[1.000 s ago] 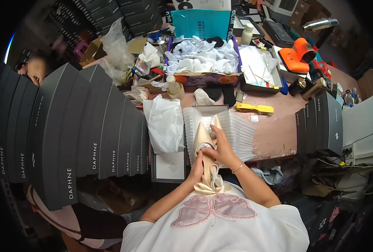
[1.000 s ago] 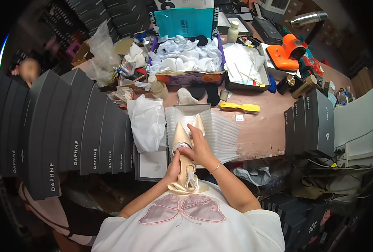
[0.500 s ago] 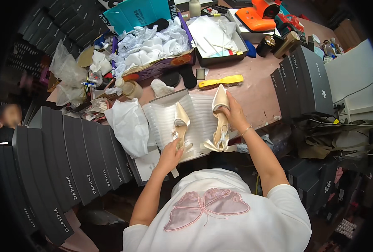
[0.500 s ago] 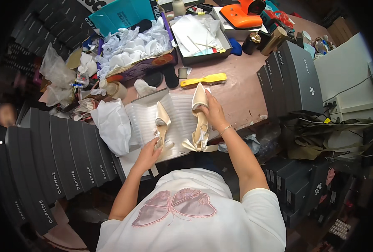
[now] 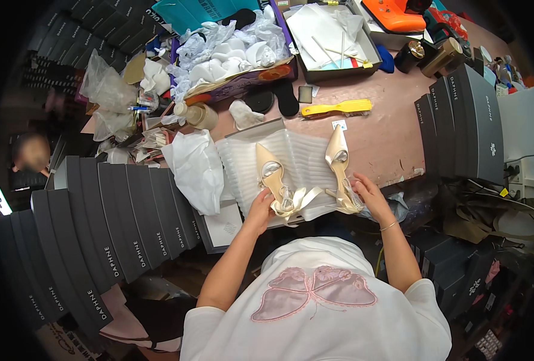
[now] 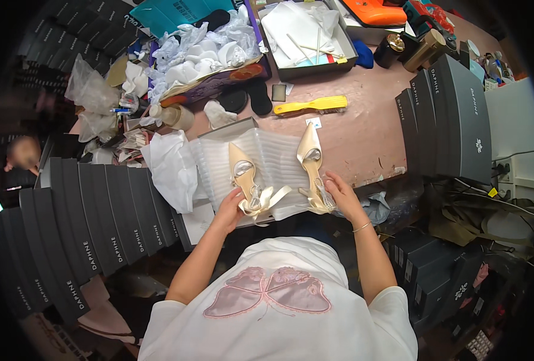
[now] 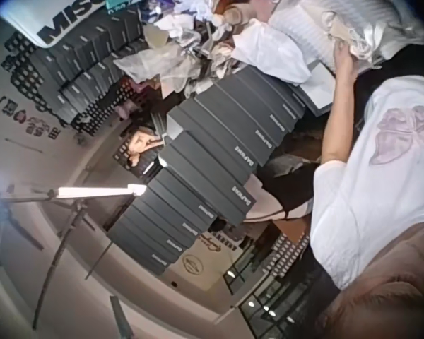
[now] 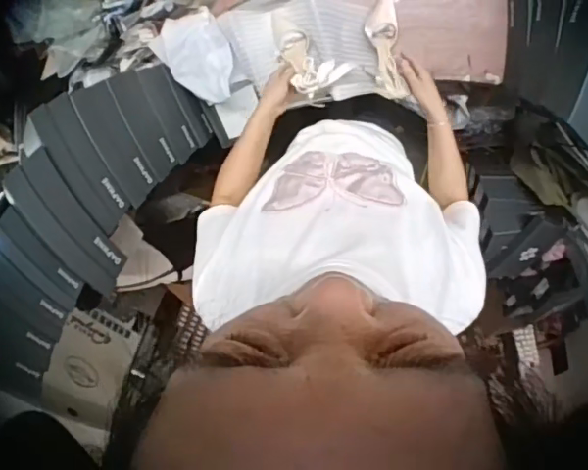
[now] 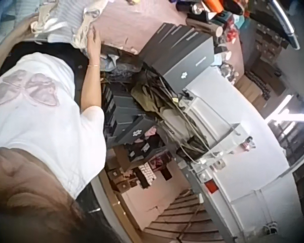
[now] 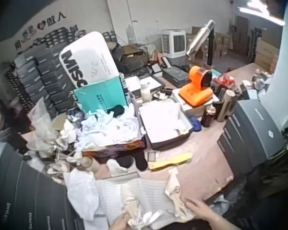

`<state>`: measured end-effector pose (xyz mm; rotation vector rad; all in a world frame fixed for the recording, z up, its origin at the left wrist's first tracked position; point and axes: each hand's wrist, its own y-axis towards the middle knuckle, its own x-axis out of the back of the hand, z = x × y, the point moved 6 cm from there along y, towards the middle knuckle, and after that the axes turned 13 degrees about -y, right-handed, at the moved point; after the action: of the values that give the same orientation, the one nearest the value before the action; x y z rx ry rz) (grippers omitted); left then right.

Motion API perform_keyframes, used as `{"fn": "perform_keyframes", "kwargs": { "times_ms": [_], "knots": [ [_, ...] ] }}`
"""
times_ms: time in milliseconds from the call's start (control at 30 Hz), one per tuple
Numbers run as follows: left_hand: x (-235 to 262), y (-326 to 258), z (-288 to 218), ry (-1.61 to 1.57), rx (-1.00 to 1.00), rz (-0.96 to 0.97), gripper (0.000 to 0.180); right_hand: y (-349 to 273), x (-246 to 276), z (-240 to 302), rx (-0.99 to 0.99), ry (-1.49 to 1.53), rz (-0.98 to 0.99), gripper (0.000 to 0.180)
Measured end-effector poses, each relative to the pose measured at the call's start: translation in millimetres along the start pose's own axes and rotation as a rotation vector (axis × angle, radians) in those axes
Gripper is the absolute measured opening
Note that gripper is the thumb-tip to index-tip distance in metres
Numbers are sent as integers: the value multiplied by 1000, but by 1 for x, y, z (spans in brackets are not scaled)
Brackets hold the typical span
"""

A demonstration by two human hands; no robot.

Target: Packing high-heeled shoes into branded shoeboxes with protective materials such as tissue paper and silica gel packets.

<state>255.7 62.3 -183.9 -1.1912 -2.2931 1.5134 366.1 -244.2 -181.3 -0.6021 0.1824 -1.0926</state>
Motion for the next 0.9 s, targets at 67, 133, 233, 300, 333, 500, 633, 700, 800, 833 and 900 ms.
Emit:
{"fn": "perform_keyframes", "kwargs": {
  "times_ms": [67, 133, 233, 300, 333, 500, 633, 700, 800, 833, 900],
  "knots": [
    [3, -2, 1, 483, -366, 66, 35, 2, -5, -18, 5, 119, 52, 40],
    [-14, -19, -8, 883, -589, 113, 41, 3, -6, -30, 5, 99, 103, 40],
    [-22, -26, -17, 1314, -972, 168, 51, 2, -9, -13, 191, -415, 106, 46],
    [-38, -31, -28, 1404, -1104, 164, 55, -6, -30, 31, 576, -1114, -15, 53],
    [-48, -33, -35, 1445, -1181, 159, 58, 2, -32, 29, 654, -1250, -75, 62],
    [-39, 8, -26, 1453, -1113, 277, 52, 33, -54, 49, 822, -1065, -41, 50],
    [-44, -35, -73, 1260, -1206, 277, 45, 30, -25, 74, 839, -906, -144, 41],
    [-47, -74, -110, 1029, -1018, 334, 33, -4, 0, 124, 799, -843, -229, 36],
    [-44, -113, -136, 729, -839, 475, 23, -61, 4, 209, 692, -537, -126, 22],
    [-38, -118, -136, 695, -803, 482, 22, -69, -8, 227, 685, -512, -33, 20],
    [-34, -125, -129, 633, -721, 529, 22, -74, -39, 241, 742, -475, 109, 20]
  ]
}}
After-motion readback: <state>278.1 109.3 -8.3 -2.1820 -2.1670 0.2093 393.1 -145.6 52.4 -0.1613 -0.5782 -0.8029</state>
